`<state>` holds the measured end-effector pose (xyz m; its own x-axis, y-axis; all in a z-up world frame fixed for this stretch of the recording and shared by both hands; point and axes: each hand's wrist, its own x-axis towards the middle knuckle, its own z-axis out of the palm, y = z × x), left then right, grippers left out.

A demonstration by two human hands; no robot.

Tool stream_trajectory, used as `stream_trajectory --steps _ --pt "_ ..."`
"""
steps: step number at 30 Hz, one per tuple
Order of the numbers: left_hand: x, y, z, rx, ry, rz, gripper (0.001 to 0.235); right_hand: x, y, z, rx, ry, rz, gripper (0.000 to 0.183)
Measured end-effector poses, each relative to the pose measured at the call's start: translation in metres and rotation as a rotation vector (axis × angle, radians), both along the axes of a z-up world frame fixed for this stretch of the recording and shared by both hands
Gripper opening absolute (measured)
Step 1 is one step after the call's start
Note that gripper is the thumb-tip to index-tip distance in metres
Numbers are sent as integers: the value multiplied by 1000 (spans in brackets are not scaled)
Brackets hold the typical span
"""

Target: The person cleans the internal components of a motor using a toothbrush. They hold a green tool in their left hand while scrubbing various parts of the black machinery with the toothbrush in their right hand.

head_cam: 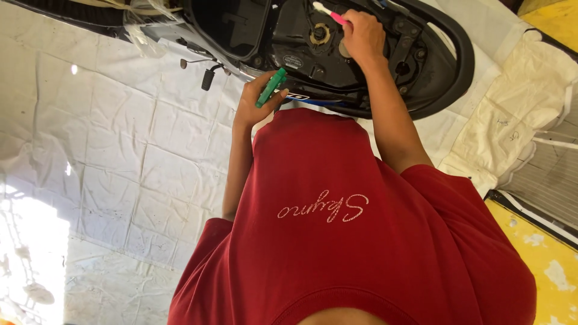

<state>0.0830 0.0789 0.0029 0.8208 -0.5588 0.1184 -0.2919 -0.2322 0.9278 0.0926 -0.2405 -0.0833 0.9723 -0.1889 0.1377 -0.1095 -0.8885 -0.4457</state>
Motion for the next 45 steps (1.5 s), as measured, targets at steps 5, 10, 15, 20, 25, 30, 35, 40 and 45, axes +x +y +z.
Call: stream_trajectory --steps 5,10,15,20,25,30,35,40,45 --pt "7 8 -4 8 5 -52 39 11 14 -48 -30 100 -48 7" --pt "11 20 -8 -15 39 -13 42 -8 37 5 63 126 -130 4" --pt "4 26 1 1 74 -33 40 18 49 -27 6 99 -159 12" --pt "3 38 -8 25 93 25 38 4 54 -8 -8 110 -129 11" --pt "3 42 -9 -17 164 74 37 31 57 -20 26 50 -147 6" --pt "7 50 -6 -71 230 114 37 28 43 -47 24 128 -119 10" --pt "-1 51 -8 -84 268 94 35 26 61 -25 53 58 -178 18" --pt "1 47 -17 -77 221 106 34 9 53 -20 -13 79 -90 6" --pt "2 47 -15 -76 210 66 37 28 59 -40 16 105 -120 26"
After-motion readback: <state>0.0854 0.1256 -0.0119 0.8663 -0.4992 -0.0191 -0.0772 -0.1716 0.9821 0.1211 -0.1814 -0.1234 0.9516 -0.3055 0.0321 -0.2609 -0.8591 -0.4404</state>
